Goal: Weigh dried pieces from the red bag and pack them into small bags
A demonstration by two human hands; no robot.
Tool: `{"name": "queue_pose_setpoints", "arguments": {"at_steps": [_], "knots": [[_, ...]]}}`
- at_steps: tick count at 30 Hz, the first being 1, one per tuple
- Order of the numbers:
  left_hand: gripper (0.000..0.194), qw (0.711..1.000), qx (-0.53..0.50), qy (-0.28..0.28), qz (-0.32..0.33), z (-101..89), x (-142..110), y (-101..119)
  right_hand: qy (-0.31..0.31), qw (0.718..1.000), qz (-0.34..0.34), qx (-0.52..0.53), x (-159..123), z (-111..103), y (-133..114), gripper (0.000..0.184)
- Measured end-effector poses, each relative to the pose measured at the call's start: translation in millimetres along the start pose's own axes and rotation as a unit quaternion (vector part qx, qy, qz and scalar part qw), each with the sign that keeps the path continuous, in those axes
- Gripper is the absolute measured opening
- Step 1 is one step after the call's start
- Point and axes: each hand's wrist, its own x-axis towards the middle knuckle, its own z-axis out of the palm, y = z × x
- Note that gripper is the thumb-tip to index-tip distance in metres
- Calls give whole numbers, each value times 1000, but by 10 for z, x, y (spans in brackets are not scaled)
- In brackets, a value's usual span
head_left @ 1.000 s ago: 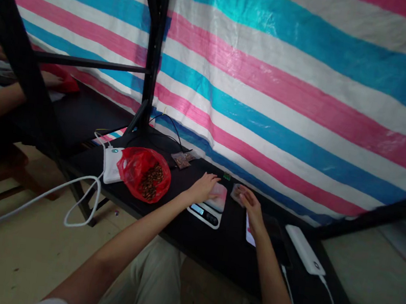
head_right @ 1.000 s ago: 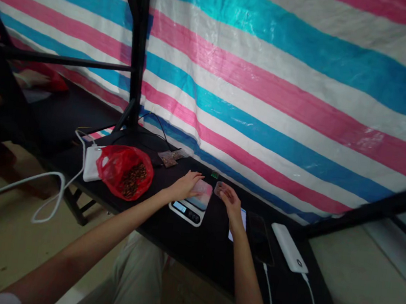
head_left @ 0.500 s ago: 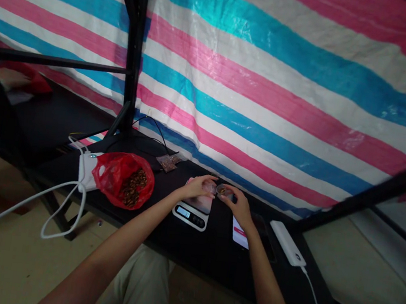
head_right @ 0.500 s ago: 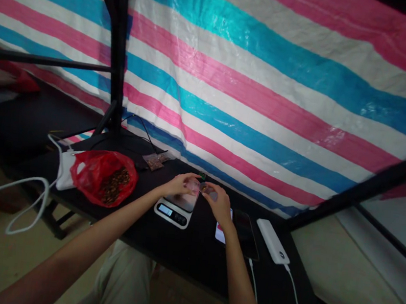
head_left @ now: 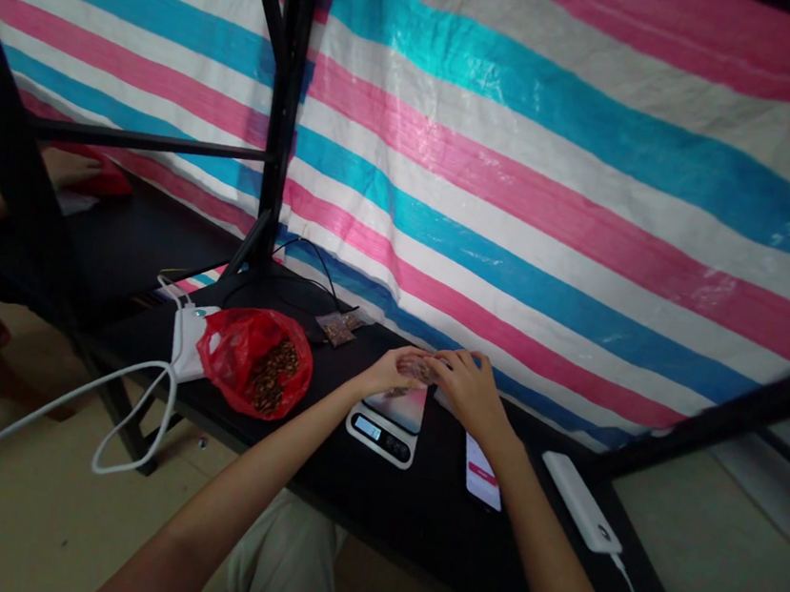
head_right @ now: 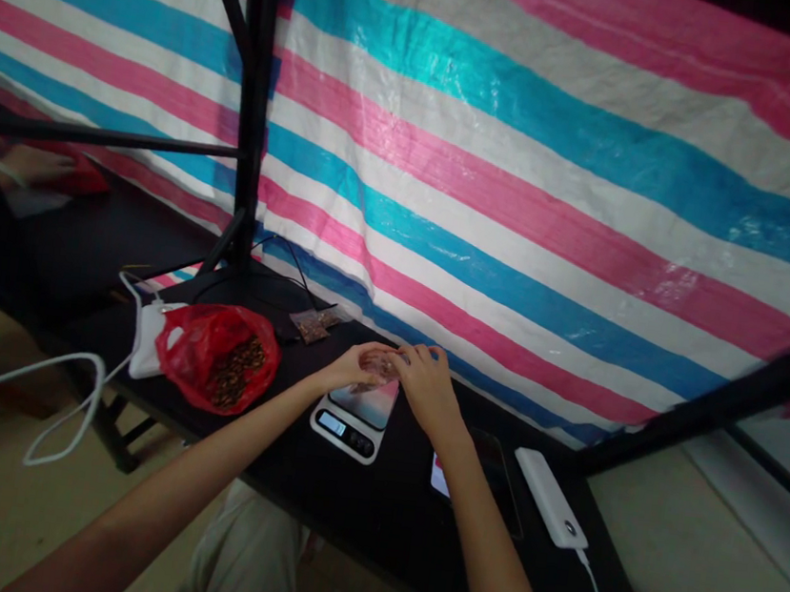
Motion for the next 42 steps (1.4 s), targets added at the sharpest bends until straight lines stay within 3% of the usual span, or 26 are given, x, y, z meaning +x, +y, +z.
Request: {"name": "queue_pose_setpoints", "arguments": {"at_steps": [4,7,12,16,18,22,25,27,29,32,33,35,39,42], "knots": [[58,999,37,9,11,-26,-34,33,2,999,-25,-43,1,3,-56,32],[56,988,148,21,35,-60,-59,111,11,998,-21,-55,-22,-13,-88,33],[50,929,360,-5,81,-108,-43,173,61,997,42,-3,-62,-50,-89,30],[49,871,483,-73,51,-92,-27,36,95,992,72,36,-52,-32,-77,31],[54,852,518,-62,41,-76,-63,-41,100,991,67,59,-22,-13,-95,30],[58,871,484,22,82,-68,-368,-25,107,985,57,125,101,32,-219,32],[32,896,417,105,109,-73,-892,136,99,975,41,194,264,70,-397,32],[23,894,381,211,106,-74,-1343,243,88,966,22,242,413,98,-557,31],[22,852,368,361,93,-84,-1788,306,78,957,-7,280,592,134,-742,31],[14,757,334,555,90,-147,-2266,313,67,949,-66,302,889,217,-1043,31],[19,738,310,593,89,-182,-2348,304,62,948,-91,298,988,255,-1142,31],[35,728,245,637,70,-268,-2399,291,55,950,-144,272,1175,342,-1325,29],[54,743,87,663,31,-415,-2218,346,43,954,-238,175,1455,505,-1564,24],[56,774,-5,632,35,-451,-2064,426,37,956,-272,108,1566,570,-1606,21]]}}
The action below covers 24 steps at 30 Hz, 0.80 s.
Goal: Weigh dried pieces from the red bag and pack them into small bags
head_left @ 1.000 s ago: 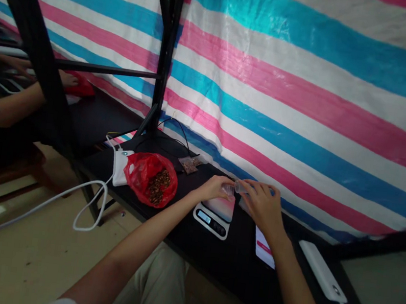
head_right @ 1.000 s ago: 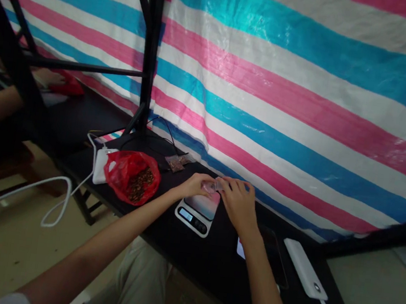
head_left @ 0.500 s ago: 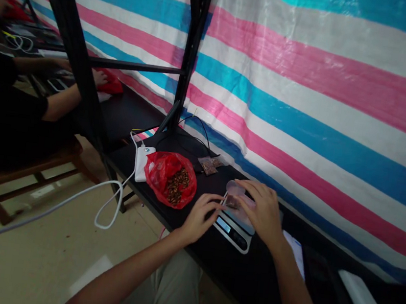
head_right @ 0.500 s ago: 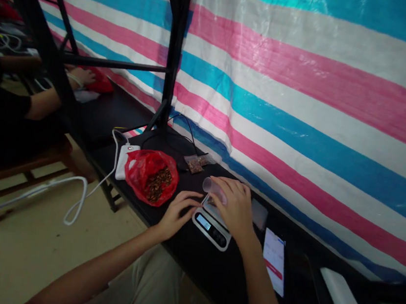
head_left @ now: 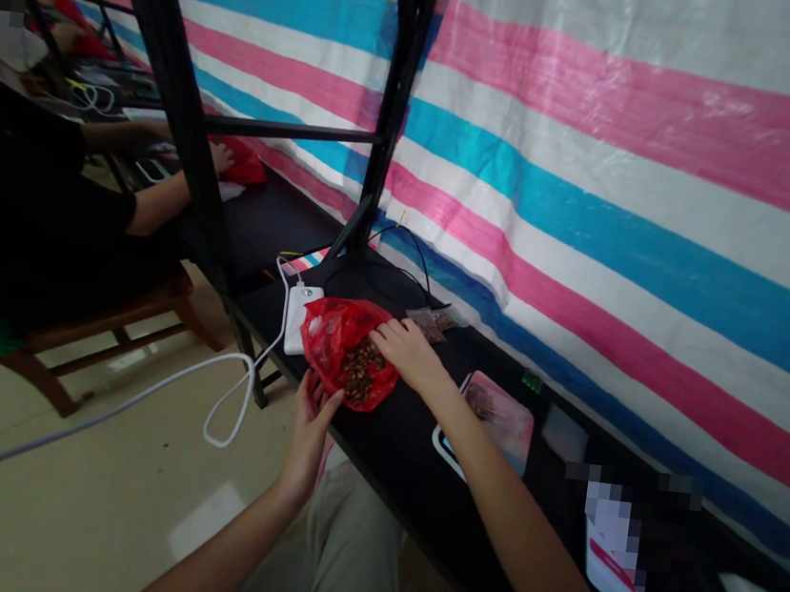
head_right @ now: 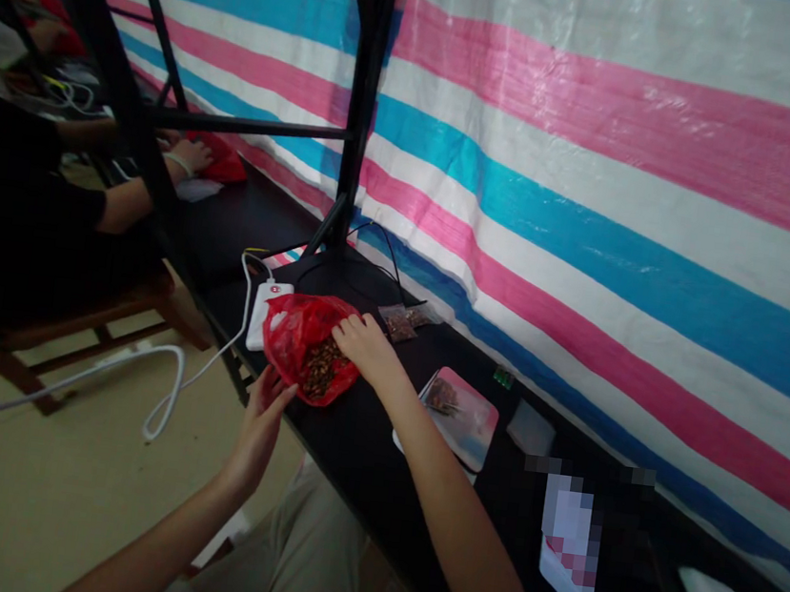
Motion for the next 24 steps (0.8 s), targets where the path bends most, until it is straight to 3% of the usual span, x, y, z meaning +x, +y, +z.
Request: {"name": "queue_pose_setpoints", "arguments": {"at_steps": [2,6,10,17,24], "knots": [[57,999,-18,-19,-21,52,18,17,-10,1000,-3,-26,26,26,30,21],[58,999,2,7,-35,66,52,-61,-14,999,-14,-47,52,106,47,21],[48,999,23,-1,-43,78,93,-157,-7,999,-28,-39,73,180,24,19],[32,996,-48,23,-74,208,131,-126,-24,999,-24,-4,49,82,5,20],[31,989,-112,63,-80,302,122,-63,-17,999,-40,32,16,28,-56,18]]}}
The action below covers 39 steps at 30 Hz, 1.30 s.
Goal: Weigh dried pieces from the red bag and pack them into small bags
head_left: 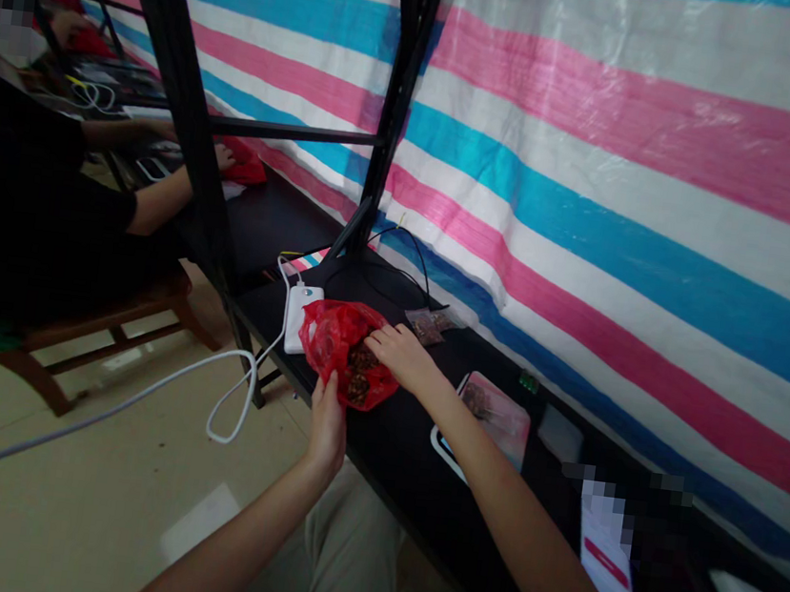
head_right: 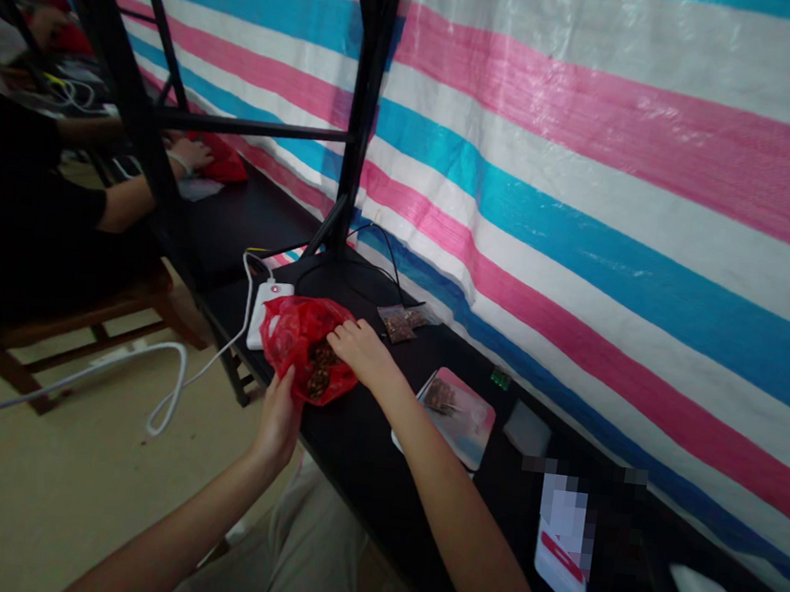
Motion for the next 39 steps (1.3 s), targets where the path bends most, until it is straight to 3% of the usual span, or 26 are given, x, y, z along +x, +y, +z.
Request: {"name": "queue_pose_setpoints", "arguments": {"at_steps": [8,15,19,23,26,28,30,32,35,37,39], "knots": [[31,999,-28,-3,28,25,11,-21,0,992,17,121,-38,45,-98,20],[32,997,34,-2,62,12,81,-26,31,951,78,297,-88,152,-91,32],[35,996,47,4,71,18,129,-23,42,905,124,405,-86,251,-109,33],[40,993,76,-18,94,-28,169,-17,62,825,152,541,-89,362,-133,31],[46,980,132,-13,150,-129,125,17,94,767,158,614,-110,415,-146,30],[54,955,195,18,223,-226,38,70,112,746,167,635,-134,428,-152,31],[63,901,288,50,319,-320,-69,159,130,736,180,640,-163,425,-154,32],[60,813,402,28,421,-380,-146,285,148,730,188,640,-193,407,-151,33],[39,624,577,-158,502,-354,-114,497,175,720,197,641,-247,347,-137,35],[35,493,669,-275,484,-269,4,601,193,716,209,638,-306,284,-121,37],[32,400,727,-322,456,-164,150,650,210,713,227,629,-403,213,-101,36]]}}
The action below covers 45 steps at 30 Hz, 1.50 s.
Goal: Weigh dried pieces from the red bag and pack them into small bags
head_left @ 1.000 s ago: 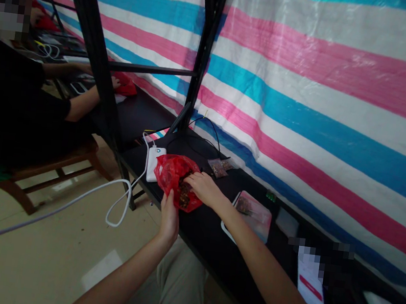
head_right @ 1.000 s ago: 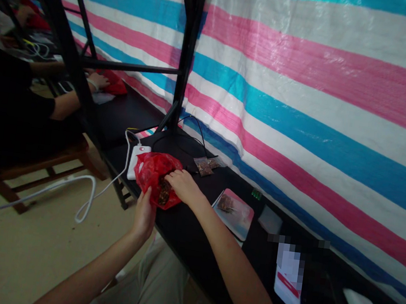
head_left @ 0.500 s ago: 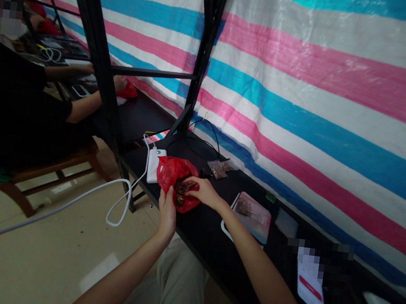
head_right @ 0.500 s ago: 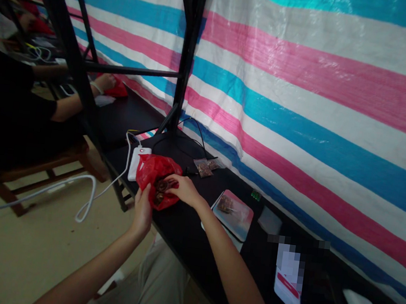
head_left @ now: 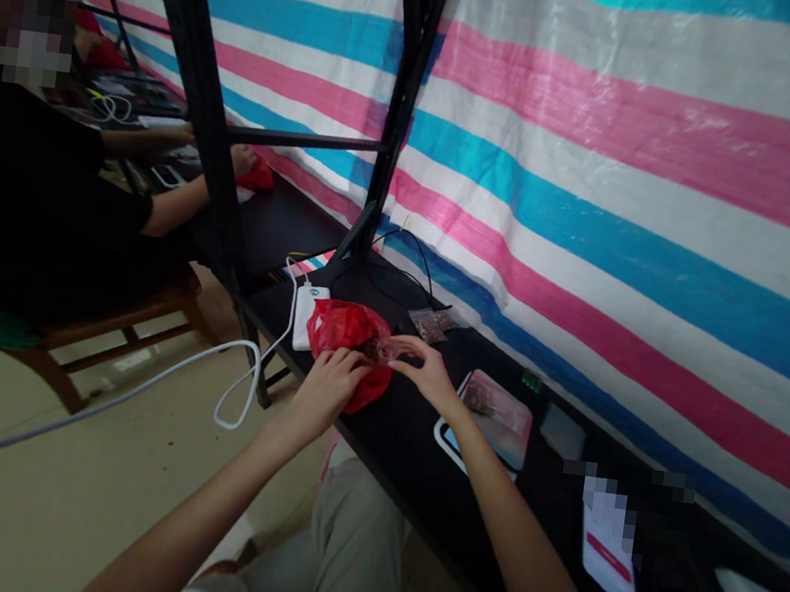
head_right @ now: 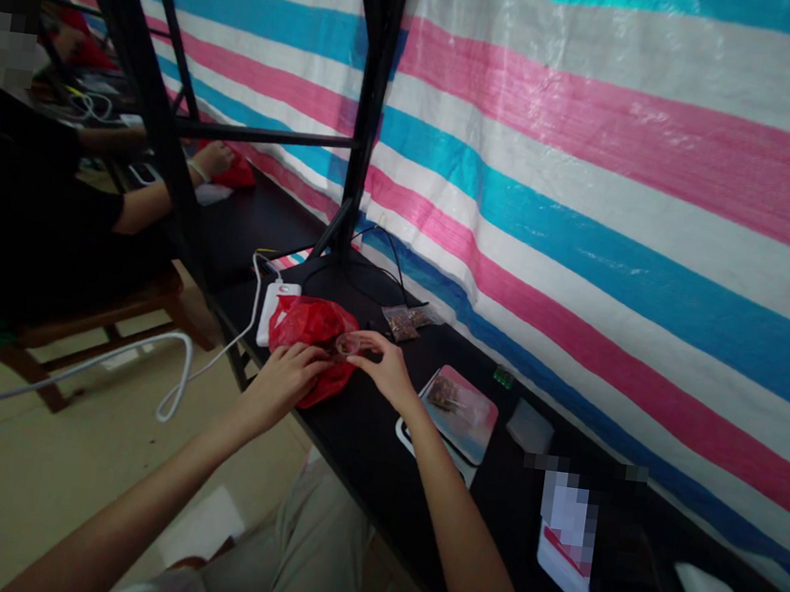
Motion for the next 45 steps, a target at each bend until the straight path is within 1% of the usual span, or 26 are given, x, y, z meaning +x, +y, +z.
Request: {"name": "queue_pose_setpoints", "arguments": {"at_steps": [1,3,6,8,11,13,16,18,22,26,29,31,33,39,45], "knots": [[31,999,22,-33,16,9,71,-44,15,1000,3,-4,-47,-52,-28,36],[27,995,46,-77,52,37,189,-95,48,999,11,-19,-175,-181,-68,36],[21,989,45,-97,99,54,286,-107,106,993,35,-34,-453,-431,-76,37],[17,988,36,-101,110,39,311,-101,147,987,58,-33,-690,-619,-56,38],[20,991,9,-102,87,-1,323,-111,220,971,85,-41,-1097,-886,-28,41],[24,995,-16,-85,56,-16,323,-132,287,953,92,-41,-1366,-1021,-18,40],[26,998,-36,-48,8,6,319,-177,370,923,103,-31,-1694,-1134,17,41],[26,999,-28,-35,-15,48,319,-209,399,909,114,-35,-1840,-1162,72,42],[26,999,-11,-27,-26,126,335,-251,411,900,127,-61,-1973,-1173,224,42],[26,999,-13,-19,-23,117,345,-234,429,893,120,-63,-1995,-1163,330,42],[27,997,-6,-23,-71,83,342,-195,429,894,118,-53,-2004,-1146,376,42],[28,994,4,-37,-101,70,344,-171,427,895,120,-45,-2016,-1136,403,43],[29,992,17,-53,-112,69,353,-158,425,896,119,-40,-2030,-1130,424,44],[33,992,21,-81,-92,93,381,-187,412,901,126,-53,-2056,-1123,399,45],[35,993,43,-80,-74,92,346,-270,400,906,123,-67,-2031,-1131,329,45]]}}
